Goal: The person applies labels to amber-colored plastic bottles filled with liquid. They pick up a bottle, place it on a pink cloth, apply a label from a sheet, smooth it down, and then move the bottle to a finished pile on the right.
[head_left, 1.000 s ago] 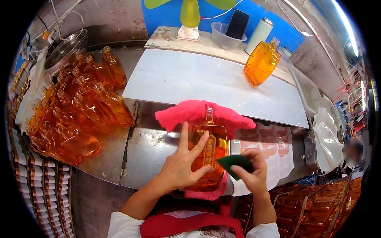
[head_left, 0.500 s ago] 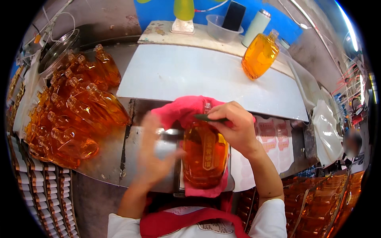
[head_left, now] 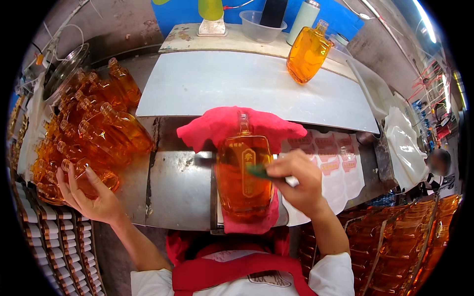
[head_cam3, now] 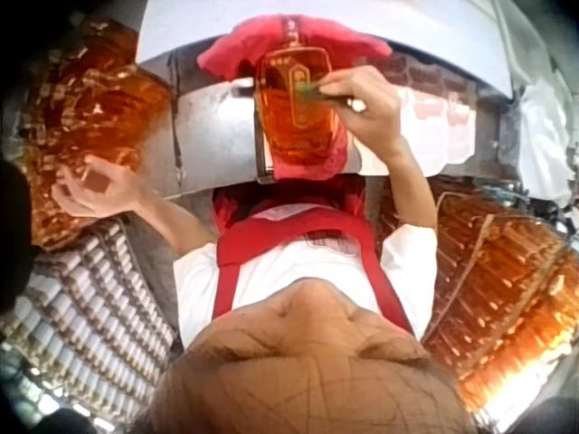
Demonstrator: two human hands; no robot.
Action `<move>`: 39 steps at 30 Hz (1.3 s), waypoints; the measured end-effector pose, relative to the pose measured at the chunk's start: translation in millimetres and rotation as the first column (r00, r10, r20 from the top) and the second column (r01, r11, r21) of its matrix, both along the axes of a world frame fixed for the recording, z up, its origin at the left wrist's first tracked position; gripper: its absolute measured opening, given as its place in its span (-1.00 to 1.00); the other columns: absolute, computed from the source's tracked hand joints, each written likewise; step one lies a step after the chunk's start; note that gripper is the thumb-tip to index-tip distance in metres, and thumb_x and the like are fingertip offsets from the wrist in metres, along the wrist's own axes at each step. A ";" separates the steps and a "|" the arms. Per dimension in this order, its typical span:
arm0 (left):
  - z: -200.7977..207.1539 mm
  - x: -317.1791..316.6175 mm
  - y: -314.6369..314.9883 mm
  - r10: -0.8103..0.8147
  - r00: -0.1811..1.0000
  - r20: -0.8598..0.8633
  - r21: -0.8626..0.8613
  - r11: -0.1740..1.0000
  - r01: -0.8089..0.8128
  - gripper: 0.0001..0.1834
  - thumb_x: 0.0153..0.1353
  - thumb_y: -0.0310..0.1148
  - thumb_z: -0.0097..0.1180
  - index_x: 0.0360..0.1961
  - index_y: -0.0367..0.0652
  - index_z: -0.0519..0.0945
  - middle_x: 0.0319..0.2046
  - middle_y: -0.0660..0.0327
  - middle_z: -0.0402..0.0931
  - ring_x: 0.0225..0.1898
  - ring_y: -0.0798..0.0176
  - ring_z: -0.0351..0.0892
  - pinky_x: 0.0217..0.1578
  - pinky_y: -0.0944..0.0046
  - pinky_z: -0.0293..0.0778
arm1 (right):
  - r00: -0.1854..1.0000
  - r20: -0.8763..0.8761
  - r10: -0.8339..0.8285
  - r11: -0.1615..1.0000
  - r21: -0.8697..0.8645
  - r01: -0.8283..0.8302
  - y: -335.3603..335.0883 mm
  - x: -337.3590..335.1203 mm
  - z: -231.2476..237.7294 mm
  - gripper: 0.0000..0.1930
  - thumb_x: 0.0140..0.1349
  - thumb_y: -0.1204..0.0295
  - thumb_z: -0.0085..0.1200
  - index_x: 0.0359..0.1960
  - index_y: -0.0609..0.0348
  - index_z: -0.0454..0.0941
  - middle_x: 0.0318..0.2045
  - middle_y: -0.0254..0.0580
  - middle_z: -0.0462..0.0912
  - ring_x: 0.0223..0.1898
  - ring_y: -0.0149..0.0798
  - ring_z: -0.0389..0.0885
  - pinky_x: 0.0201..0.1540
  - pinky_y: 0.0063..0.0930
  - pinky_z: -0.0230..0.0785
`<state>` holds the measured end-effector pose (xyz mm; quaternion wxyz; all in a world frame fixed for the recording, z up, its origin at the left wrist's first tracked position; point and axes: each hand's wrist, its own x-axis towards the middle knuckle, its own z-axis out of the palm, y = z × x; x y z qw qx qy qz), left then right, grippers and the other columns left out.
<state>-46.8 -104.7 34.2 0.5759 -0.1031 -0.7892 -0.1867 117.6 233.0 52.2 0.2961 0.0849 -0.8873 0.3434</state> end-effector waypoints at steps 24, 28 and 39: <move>-23.5 97.6 128.5 -0.730 0.152 0.666 0.152 0.332 0.931 -0.26 -0.11 -0.05 0.43 0.14 -0.04 0.52 0.31 -0.18 0.10 0.29 -0.24 0.13 0.24 -0.15 0.14 | 0.976 0.191 0.104 0.955 0.255 -0.152 4.4 52.5 2.9 -0.79 -0.16 0.64 0.19 -0.48 0.03 0.54 -0.36 -0.48 0.66 -0.37 -0.30 0.57 -0.37 -0.42 0.36; -32.8 104.0 136.0 -0.658 0.283 0.698 -0.032 0.365 0.930 -0.28 -0.14 0.00 0.41 0.13 0.12 0.55 0.34 -0.09 0.10 0.31 -0.24 0.05 0.23 -0.29 0.04 | 0.975 0.188 0.117 0.959 0.234 -0.160 8.2 57.2 0.0 -0.77 -0.16 0.65 0.23 -0.45 0.04 0.56 -0.37 -0.45 0.67 -0.36 -0.28 0.58 -0.37 -0.44 0.38; -54.1 122.7 130.0 -0.725 0.443 0.527 -0.108 0.460 0.881 -0.54 -0.14 -0.14 0.44 -0.11 0.17 0.69 0.11 0.12 0.37 0.17 -0.07 0.16 0.24 -0.23 -0.02 | 0.997 -0.046 -0.069 0.974 -0.221 0.058 7.1 -6.7 -3.2 -0.78 -0.06 0.70 0.33 -0.37 0.26 0.58 -0.31 -0.17 0.66 -0.26 -0.30 0.64 -0.26 -0.47 0.49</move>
